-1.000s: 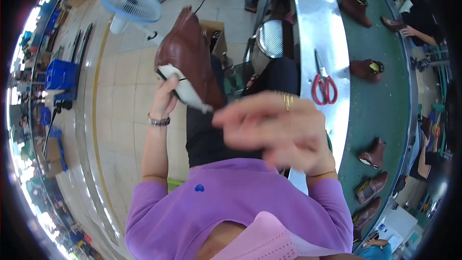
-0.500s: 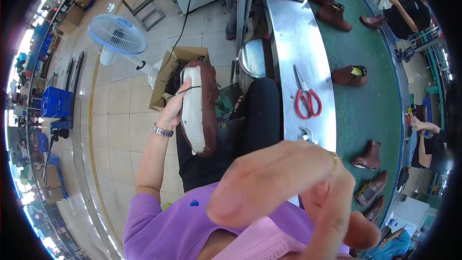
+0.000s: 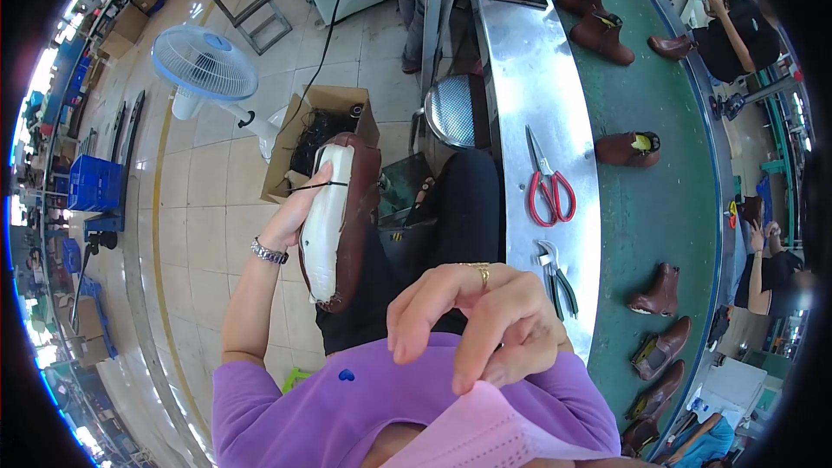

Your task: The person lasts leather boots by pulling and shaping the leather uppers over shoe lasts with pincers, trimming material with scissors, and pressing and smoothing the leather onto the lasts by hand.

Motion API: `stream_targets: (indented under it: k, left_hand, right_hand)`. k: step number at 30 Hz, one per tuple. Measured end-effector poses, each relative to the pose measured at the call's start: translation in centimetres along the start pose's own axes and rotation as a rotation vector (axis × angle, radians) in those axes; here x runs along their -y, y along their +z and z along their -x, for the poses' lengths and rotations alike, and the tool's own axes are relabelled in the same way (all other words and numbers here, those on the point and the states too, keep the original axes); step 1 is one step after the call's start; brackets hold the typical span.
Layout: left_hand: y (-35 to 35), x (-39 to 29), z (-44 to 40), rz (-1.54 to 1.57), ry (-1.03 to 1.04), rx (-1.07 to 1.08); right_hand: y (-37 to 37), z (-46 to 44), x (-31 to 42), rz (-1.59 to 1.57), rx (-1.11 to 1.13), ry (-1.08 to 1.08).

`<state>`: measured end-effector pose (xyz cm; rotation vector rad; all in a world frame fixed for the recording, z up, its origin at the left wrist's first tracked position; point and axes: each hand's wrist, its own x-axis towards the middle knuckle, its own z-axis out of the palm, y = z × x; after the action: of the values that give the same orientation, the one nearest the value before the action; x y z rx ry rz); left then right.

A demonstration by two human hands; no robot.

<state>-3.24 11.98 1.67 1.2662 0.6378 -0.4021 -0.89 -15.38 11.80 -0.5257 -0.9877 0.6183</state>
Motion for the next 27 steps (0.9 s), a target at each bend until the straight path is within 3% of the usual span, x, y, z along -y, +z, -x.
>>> stream_targets:
  k: [8, 9, 11, 13, 15, 17, 19, 22, 26, 27]
  left_hand:
    - [-1.6, 1.3, -3.5, -0.017, -0.021, 0.044]
    - [-2.0, 1.3, -3.7, -0.037, -0.071, 0.144]
    - [-0.9, 1.3, -3.3, -0.013, -0.032, 0.051]
    - [-1.5, 2.3, -4.1, -0.001, 0.0, 0.089]
    - [-1.5, 2.9, -4.5, 0.048, 0.014, 0.095]
    - [-1.6, 3.9, -5.0, 0.042, 0.083, 0.1]
    - [-0.9, 3.9, -4.7, -0.029, 0.156, 0.047]
    - [-0.4, 1.3, -3.4, -0.122, 0.001, 0.112]
    - [-1.0, 3.1, -6.0, -0.304, 0.498, -0.186]
    - [-1.3, 2.4, -7.0, -0.214, 0.502, -0.182]
  right_hand:
    - [0.3, -2.0, -0.6, 0.014, -0.087, -0.137]
    - [-0.1, -1.5, -0.3, 0.129, -0.127, -0.114]
    - [-1.9, 0.3, 0.6, 0.585, -0.318, -0.011]
    - [-5.4, 2.5, 0.5, 1.102, -0.791, 0.292]
    - [-11.8, 7.3, 0.2, 1.853, -0.803, 0.551]
    - [-17.1, 15.0, 0.1, 2.087, -0.797, 0.801]
    - [-19.0, 19.4, -0.4, 2.032, -0.824, 0.944]
    - [-19.8, 20.5, -1.0, 1.96, -0.842, 0.999]
    - [-20.9, 20.2, 0.2, 1.84, -0.761, 1.106]
    - [-21.4, 20.4, 0.7, 1.571, -0.896, 1.098]
